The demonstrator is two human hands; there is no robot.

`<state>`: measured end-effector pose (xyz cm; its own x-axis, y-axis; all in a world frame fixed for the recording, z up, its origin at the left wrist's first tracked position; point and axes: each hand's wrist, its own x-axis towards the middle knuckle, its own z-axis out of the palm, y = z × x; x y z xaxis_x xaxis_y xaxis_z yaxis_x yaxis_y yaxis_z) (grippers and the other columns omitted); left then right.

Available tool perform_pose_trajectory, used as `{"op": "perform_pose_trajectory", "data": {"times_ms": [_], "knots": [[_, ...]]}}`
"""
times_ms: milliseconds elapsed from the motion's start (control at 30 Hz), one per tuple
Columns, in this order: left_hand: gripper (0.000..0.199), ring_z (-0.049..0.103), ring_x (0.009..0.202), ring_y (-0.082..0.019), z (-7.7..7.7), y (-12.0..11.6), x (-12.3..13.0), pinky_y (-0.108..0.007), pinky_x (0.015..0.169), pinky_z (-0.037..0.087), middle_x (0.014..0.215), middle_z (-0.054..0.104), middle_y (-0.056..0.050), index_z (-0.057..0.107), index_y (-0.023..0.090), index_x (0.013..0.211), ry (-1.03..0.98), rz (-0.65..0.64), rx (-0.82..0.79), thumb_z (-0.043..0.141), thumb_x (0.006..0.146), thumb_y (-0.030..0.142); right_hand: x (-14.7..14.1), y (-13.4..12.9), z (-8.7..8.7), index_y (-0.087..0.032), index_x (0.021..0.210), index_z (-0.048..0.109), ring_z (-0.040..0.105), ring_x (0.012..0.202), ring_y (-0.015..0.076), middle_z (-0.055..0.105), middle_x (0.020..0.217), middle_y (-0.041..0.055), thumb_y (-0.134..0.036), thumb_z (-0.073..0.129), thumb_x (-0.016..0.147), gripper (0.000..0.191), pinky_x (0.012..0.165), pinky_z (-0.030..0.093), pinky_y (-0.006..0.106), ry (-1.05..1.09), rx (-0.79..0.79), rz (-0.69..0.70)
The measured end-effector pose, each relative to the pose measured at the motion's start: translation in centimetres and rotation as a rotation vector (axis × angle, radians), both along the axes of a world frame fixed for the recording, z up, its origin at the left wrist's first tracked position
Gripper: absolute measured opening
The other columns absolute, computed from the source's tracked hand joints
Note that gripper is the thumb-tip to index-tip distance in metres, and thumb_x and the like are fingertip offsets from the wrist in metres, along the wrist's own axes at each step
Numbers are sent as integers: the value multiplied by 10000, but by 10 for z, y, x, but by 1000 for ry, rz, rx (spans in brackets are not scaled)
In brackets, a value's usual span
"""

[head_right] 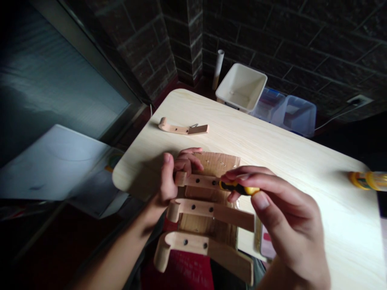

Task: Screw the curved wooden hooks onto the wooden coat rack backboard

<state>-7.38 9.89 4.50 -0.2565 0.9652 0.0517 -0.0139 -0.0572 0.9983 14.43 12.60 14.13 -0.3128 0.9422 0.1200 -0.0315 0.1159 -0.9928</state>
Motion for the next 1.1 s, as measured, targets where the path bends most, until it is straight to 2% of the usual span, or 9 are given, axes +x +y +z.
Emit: {"op": "perform_pose_trajectory", "data": {"times_ms": [233, 433, 833, 1000, 1100], "knots": [[685, 557, 1320, -276, 2, 0, -2, -454, 1165, 410, 843, 733, -72, 483, 266, 572, -51, -26, 48, 158, 1020, 671, -6, 0, 3, -272, 1076, 755, 729, 1037, 254, 745, 1111, 66, -122, 722, 886, 244, 831, 653, 421, -4, 30, 31], [696, 579, 1289, -274, 3, 1, -3, -450, 1152, 428, 849, 740, -66, 493, 264, 569, -23, -27, 44, 163, 1016, 683, -6, 0, 0, -251, 1063, 764, 726, 1089, 293, 745, 1153, 85, -222, 673, 941, 155, 811, 661, 443, 16, 9, -35], [681, 594, 1279, -273, 3, 2, 0, -446, 1145, 437, 826, 732, -61, 516, 271, 618, -41, -1, -1, 169, 995, 719, -7, 2, 2, -263, 1055, 738, 729, 1027, 248, 710, 1077, 45, -106, 734, 864, 247, 782, 671, 383, 36, 44, -13], [668, 599, 1274, -279, 4, 2, 0, -463, 1143, 440, 810, 728, -60, 562, 269, 679, -35, 5, 5, 175, 1000, 709, -9, 1, 4, -260, 1031, 725, 729, 1065, 269, 733, 1098, 57, -170, 736, 877, 179, 814, 660, 416, 24, 21, -31], [659, 611, 1254, -276, 4, 2, 1, -459, 1137, 439, 817, 735, -55, 582, 264, 705, -50, 16, 24, 200, 1002, 711, -9, 2, 6, -261, 981, 727, 743, 1034, 284, 759, 1017, 52, -253, 711, 908, 75, 841, 648, 459, 26, 7, -42]]}}
